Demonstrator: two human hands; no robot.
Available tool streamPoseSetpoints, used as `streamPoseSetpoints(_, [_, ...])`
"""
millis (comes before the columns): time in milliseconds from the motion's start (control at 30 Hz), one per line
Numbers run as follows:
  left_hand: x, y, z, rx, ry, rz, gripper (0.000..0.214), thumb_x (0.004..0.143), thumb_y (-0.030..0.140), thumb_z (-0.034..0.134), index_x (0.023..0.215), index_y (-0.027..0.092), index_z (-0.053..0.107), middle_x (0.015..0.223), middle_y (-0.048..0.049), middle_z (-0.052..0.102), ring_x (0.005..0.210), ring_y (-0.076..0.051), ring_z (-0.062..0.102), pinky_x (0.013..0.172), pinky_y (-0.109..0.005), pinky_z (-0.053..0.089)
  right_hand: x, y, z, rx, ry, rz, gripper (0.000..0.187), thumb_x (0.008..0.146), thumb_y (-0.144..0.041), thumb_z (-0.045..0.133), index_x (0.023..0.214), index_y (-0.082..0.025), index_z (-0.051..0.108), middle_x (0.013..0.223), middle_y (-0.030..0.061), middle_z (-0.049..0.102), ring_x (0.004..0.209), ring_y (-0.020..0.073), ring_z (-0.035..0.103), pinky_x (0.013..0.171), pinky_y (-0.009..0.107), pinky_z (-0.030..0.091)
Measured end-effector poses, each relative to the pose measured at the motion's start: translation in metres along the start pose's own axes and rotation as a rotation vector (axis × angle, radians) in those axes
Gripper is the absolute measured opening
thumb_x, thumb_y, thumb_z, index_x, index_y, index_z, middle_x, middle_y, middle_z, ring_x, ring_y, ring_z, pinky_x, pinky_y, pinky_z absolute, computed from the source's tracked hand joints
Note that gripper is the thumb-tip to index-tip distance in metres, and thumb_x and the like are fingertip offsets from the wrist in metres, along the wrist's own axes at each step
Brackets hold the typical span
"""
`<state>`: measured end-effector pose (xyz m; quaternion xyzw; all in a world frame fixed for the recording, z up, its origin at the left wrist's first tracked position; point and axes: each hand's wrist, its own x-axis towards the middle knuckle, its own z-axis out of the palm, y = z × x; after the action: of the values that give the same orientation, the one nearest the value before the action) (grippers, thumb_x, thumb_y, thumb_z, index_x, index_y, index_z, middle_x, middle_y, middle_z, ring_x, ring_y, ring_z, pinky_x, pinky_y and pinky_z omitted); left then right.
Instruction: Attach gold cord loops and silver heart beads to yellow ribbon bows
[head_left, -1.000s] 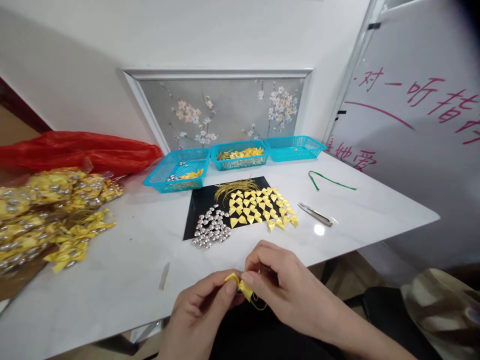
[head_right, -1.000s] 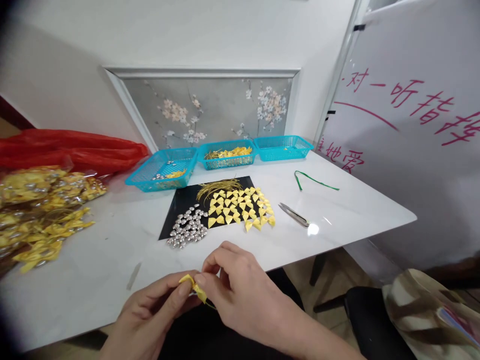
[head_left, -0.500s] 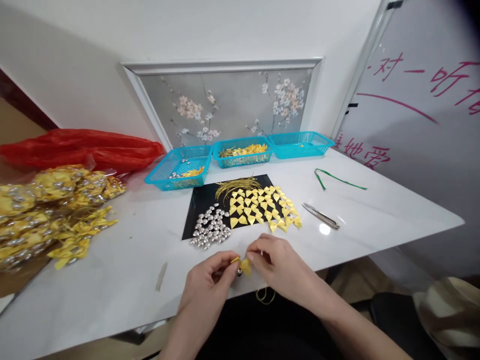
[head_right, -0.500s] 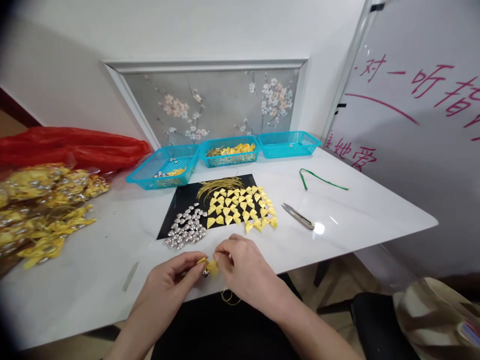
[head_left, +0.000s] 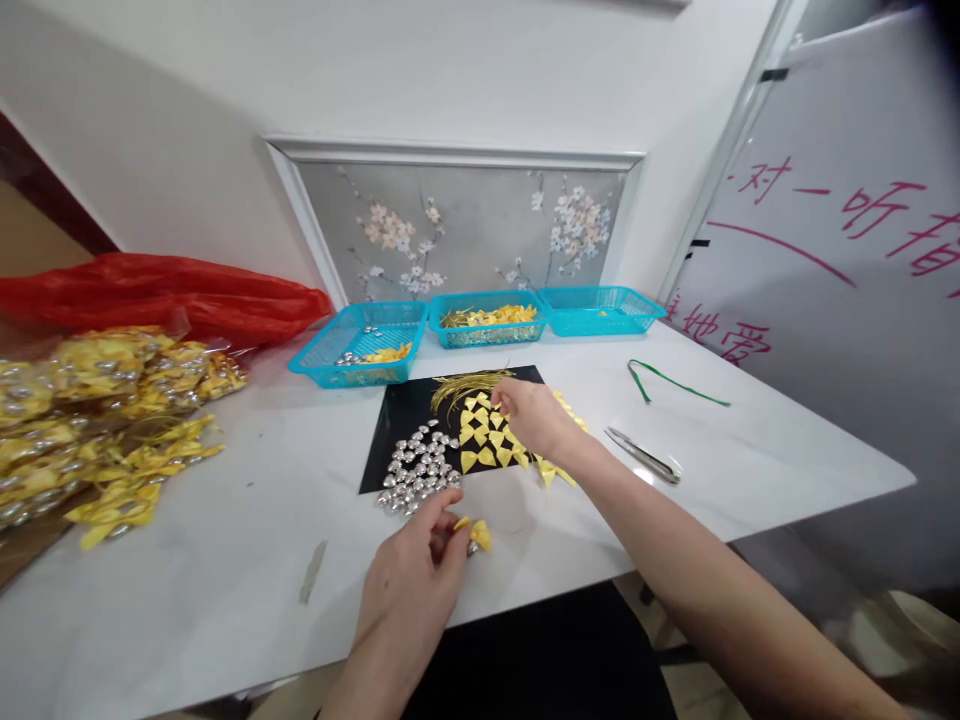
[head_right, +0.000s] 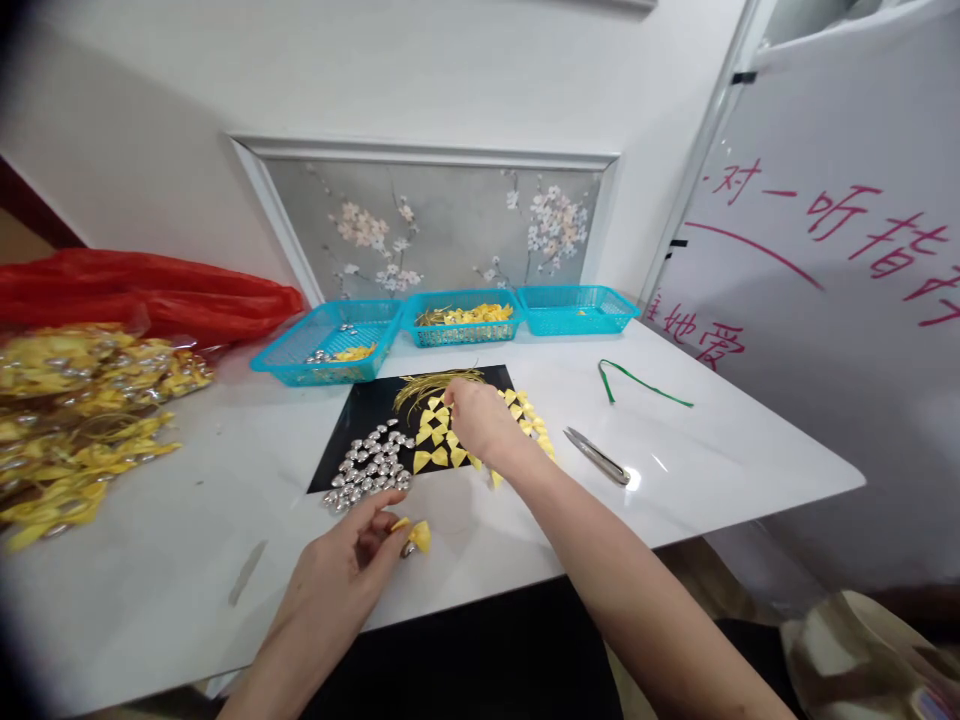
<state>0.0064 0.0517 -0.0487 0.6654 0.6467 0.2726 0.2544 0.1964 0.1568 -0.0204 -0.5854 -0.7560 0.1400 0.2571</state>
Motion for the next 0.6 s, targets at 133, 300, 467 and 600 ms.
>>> streamPoseSetpoints(133, [0.002, -0.001, 0.000, 0.015, -0.008, 0.012, 0.035, 0.081, 0.031, 0.054, 0.111, 0.023, 0.071, 0.081, -0.0023, 0.078, 0.065, -0.023, 0.069, 0.065, -0.036, 0.050, 0.030, -0.017, 0.016, -0.126, -0.074, -0.138, 0.030, 0.100, -0.033, 0.063, 0.126, -0.018, 0.062, 0.127, 0.0095, 0.063, 0.107, 0.0238, 0.066, 0.090, 0.044, 0.058])
streamPoseSetpoints(300, [0.000, -0.007, 0.001, -0.028, -0.012, 0.062, 0.032, 0.082, 0.028, 0.053, 0.104, 0.020, 0.074, 0.084, -0.0063, 0.079, 0.069, -0.026, 0.070, 0.065, -0.038, 0.051, 0.047, -0.029, 0.036, -0.244, -0.177, -0.252, 0.031, 0.099, -0.033, 0.064, 0.126, -0.018, 0.061, 0.127, 0.0094, 0.063, 0.108, 0.0243, 0.066, 0.090, 0.044, 0.057])
streamPoseSetpoints(467, [-0.004, -0.010, 0.002, -0.116, 0.031, 0.157, 0.025, 0.083, 0.025, 0.051, 0.091, 0.022, 0.074, 0.090, -0.0075, 0.078, 0.075, -0.026, 0.070, 0.074, -0.040, 0.053, 0.049, -0.032, 0.047, -0.236, -0.183, -0.273, 0.032, 0.099, -0.033, 0.064, 0.126, -0.016, 0.061, 0.126, 0.0102, 0.063, 0.107, 0.0242, 0.066, 0.090, 0.044, 0.058])
streamPoseSetpoints(600, [-0.009, -0.016, 0.000, -0.220, 0.083, 0.187, 0.022, 0.084, 0.026, 0.054, 0.092, 0.020, 0.074, 0.093, -0.0079, 0.077, 0.071, -0.022, 0.069, 0.068, -0.035, 0.055, 0.049, -0.025, 0.040, -0.081, -0.043, -0.274, 0.030, 0.099, -0.033, 0.064, 0.125, -0.018, 0.062, 0.126, 0.0091, 0.064, 0.106, 0.0238, 0.066, 0.089, 0.043, 0.058])
